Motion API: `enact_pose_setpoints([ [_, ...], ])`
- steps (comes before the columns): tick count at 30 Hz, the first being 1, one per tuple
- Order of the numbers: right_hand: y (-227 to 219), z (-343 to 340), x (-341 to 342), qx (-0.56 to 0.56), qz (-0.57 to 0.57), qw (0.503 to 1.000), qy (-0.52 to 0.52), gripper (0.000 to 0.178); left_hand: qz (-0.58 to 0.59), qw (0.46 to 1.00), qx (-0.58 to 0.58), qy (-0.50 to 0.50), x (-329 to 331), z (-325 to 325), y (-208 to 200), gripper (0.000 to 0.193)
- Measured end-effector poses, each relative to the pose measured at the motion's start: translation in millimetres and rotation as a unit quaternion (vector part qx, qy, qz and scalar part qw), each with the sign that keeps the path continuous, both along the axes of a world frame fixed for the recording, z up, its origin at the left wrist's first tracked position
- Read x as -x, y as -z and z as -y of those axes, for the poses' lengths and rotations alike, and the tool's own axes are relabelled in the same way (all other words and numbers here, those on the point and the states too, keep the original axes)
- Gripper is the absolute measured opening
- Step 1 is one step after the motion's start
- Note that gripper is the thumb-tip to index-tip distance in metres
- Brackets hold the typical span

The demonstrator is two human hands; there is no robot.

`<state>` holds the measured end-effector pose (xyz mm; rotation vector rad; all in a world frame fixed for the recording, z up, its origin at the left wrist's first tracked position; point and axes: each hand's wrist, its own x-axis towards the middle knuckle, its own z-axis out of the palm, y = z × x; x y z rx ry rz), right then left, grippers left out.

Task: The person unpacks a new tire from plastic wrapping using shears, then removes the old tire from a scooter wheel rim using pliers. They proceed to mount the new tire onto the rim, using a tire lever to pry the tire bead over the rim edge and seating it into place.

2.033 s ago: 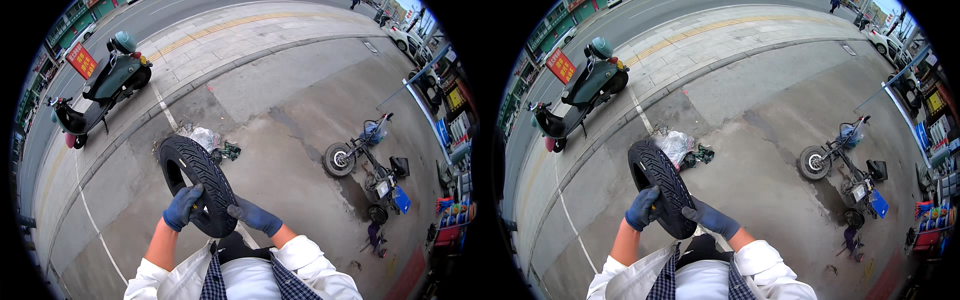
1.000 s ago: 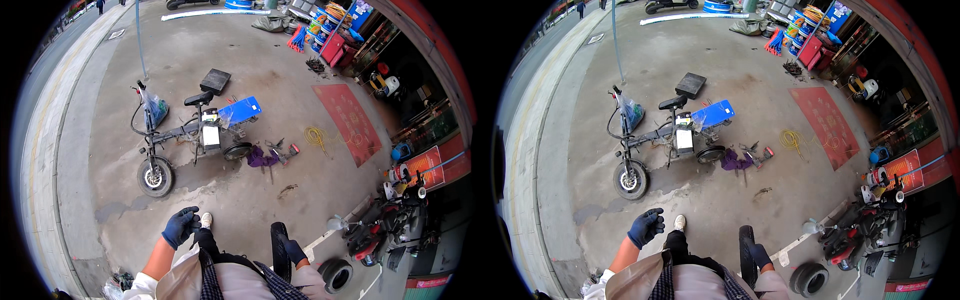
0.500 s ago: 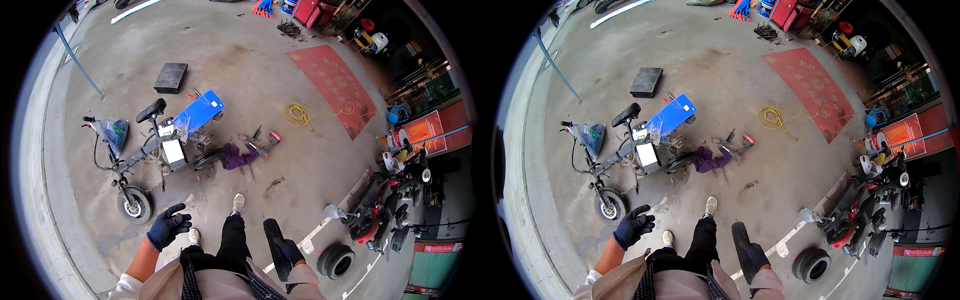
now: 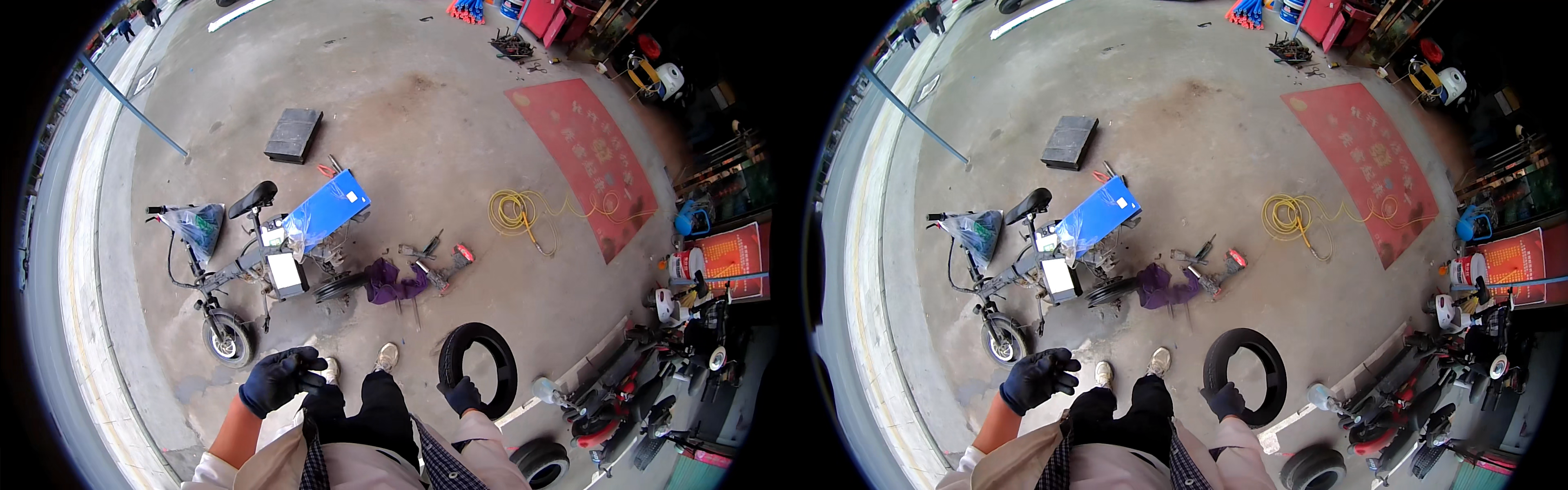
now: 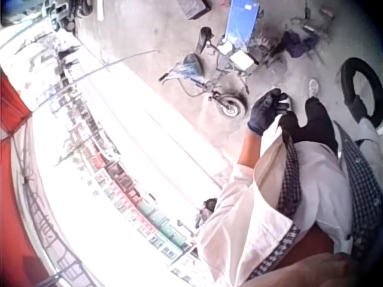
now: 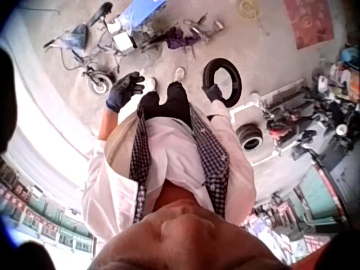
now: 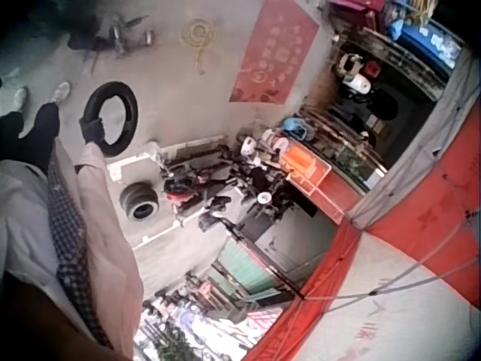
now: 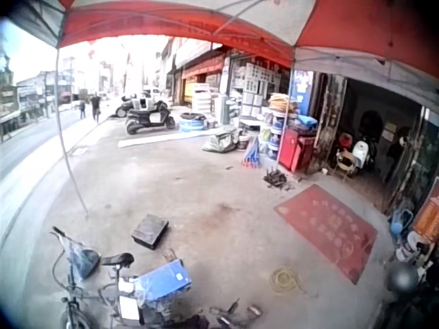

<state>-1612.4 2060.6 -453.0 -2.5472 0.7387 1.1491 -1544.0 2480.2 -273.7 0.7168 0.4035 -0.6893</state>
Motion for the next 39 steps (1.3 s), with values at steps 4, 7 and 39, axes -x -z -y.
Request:
enact_pose_setpoints([
  [4,59.2,31.2,16.7,-0.078,0.093,0.985,-0.122,0.073,0.008,0.998,0.049,-0.037,-16.9,3.5,11.3,0.050],
  [7,101.7,31.5,-10.3,-0.195,0.059,0.972,-0.120,0.038,0.008,0.989,0.090,-0.115,-30.7,-8.2,12.3,0.057],
  [39,363.3,-303.9,-836.8,-0.075,0.108,0.813,-0.567,0.033,-0.469,0.710,-0.252,-0.460,-201.6,23.4,199.3,0.042],
])
